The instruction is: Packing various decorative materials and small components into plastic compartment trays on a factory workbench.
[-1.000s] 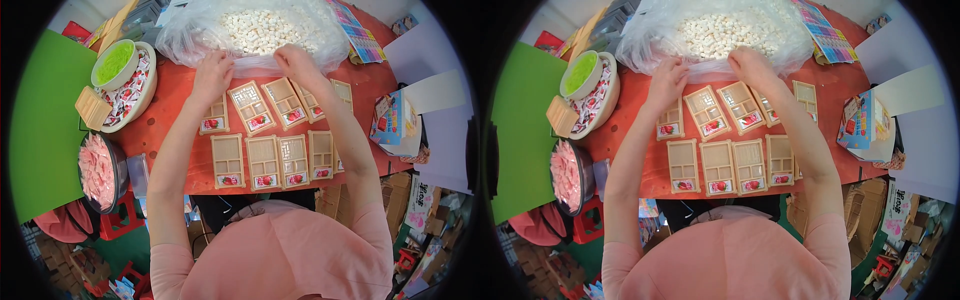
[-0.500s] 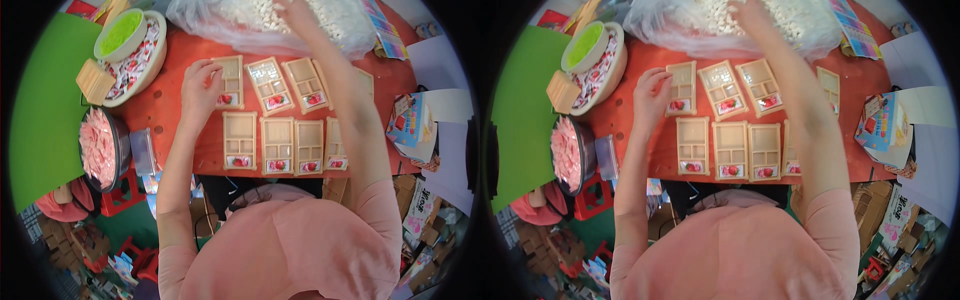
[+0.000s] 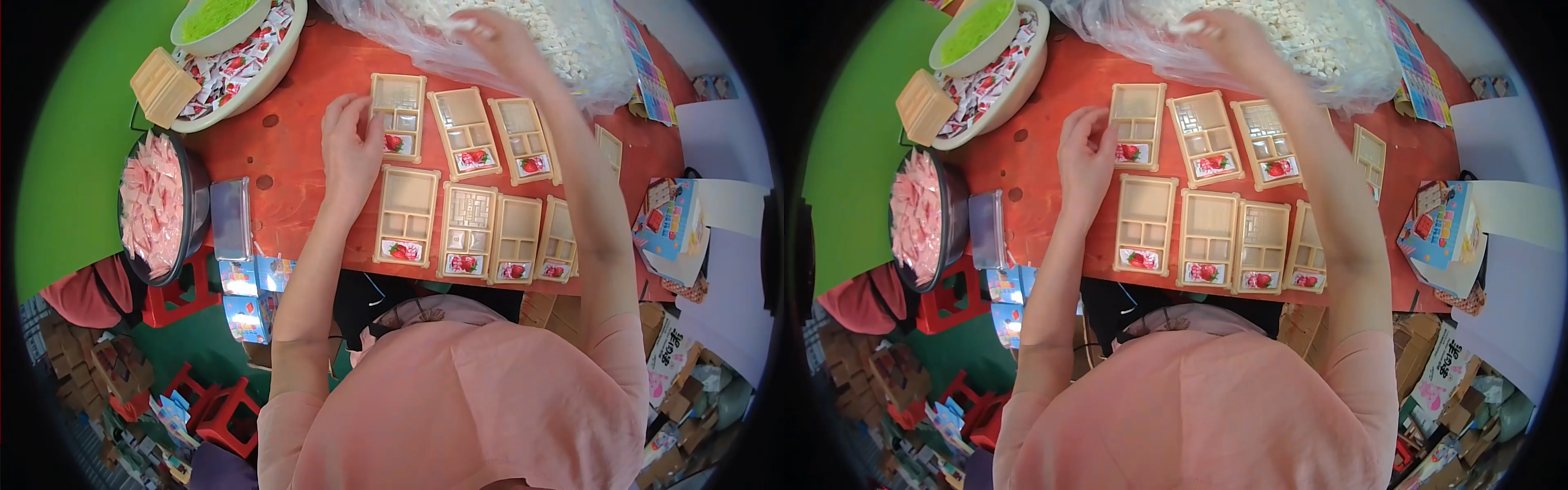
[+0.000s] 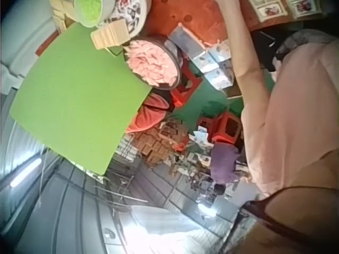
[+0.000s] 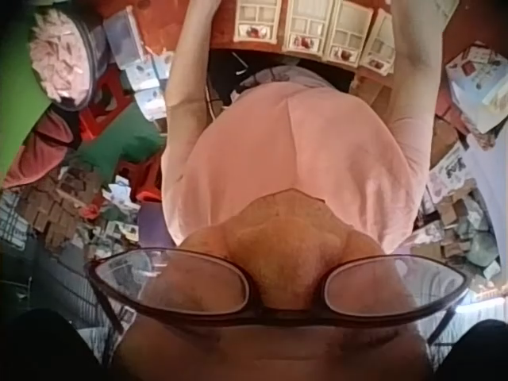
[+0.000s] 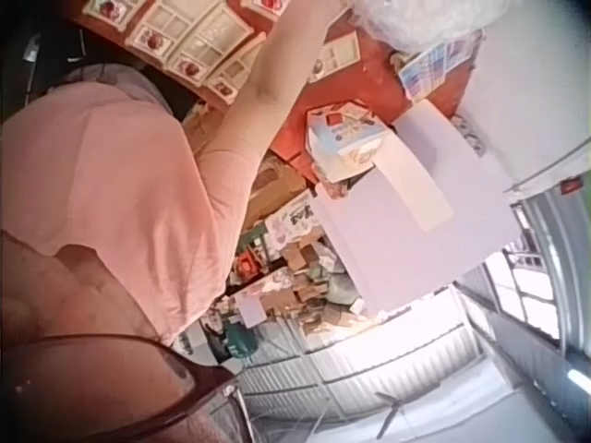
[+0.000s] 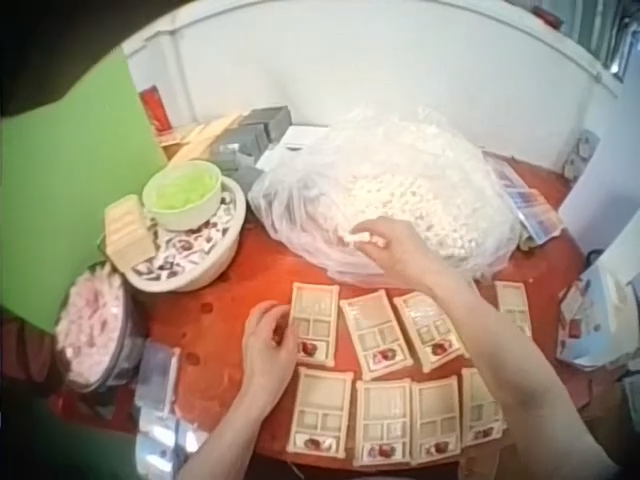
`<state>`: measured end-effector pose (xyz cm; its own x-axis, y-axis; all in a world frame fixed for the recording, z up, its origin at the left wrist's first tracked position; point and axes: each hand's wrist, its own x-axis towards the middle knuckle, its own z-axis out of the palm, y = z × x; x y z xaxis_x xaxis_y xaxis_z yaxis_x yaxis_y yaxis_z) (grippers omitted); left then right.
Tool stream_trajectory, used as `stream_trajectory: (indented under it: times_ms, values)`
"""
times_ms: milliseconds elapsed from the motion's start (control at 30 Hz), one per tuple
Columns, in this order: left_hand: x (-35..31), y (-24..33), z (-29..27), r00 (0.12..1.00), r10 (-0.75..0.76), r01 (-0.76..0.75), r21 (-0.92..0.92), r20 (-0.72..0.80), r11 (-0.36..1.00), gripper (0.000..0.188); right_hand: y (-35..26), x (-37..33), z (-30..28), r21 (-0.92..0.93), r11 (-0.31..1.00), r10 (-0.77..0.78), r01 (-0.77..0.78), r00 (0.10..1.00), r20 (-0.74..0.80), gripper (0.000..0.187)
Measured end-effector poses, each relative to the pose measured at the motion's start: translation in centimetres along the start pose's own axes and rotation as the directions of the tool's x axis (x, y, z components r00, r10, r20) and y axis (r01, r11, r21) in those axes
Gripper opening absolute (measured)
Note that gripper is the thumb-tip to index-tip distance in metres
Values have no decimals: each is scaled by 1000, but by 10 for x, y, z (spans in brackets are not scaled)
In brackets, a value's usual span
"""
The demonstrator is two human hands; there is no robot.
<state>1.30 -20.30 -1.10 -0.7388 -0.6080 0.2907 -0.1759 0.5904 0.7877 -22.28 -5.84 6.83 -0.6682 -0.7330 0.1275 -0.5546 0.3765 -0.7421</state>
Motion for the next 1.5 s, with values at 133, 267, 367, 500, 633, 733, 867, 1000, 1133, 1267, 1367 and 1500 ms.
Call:
stream_trajectory:
  times_ms: [133, 267, 367, 500, 633, 733, 867, 1000, 1133, 1267, 1367, 1500]
  values:
    - [25, 5, 10, 1000, -8, 11, -135, 22, 991, 40, -29, -13, 59, -103, 943, -275, 316, 916, 291, 33]
    - [36, 4, 12, 991, -83, 96, -122, 104, 988, 39, -36, -14, 77, -282, 912, -191, 299, 916, 354, 40]
    - [37, -1, 14, 995, -66, 75, -121, 72, 990, 34, -34, -17, 73, -155, 956, -192, 248, 933, 305, 44]
    - [38, -5, 11, 998, -35, 42, -146, 53, 988, 30, -26, -15, 62, -130, 970, -161, 204, 946, 283, 41]
    - [43, 0, 5, 999, -28, 32, -119, 41, 992, 29, -33, -16, 56, 92, 993, 40, -68, 959, 281, 34]
    - [46, 8, 9, 999, 33, -27, -159, 30, 987, 29, -29, -17, 55, 160, 973, 131, -168, 966, 222, 31]
    - [42, 12, 18, 980, 191, -192, 30, 47, 981, 25, -10, -19, 63, -36, 998, -39, 46, 986, 164, 27]
    - [40, 14, 13, 992, 107, -106, -23, 60, 994, 24, -21, -23, 63, -251, 953, -92, 168, 953, 287, 25]
    - [41, 5, 6, 983, 127, -131, 20, 134, 991, 21, -22, -25, 58, -100, 994, -20, 42, 978, 210, 25]
    - [40, 0, 8, 983, 167, -167, -8, 71, 986, 15, -28, -30, 58, -102, 993, -37, 58, 981, 192, 26]
    - [41, 0, 4, 994, 106, -103, -86, 39, 991, 14, -24, -38, 46, -95, 995, -8, 23, 988, 157, 26]
    - [43, 4, -2, 995, -91, 101, -247, 50, 964, 14, -16, -51, 34, -75, 997, 43, -30, 983, 179, 27]
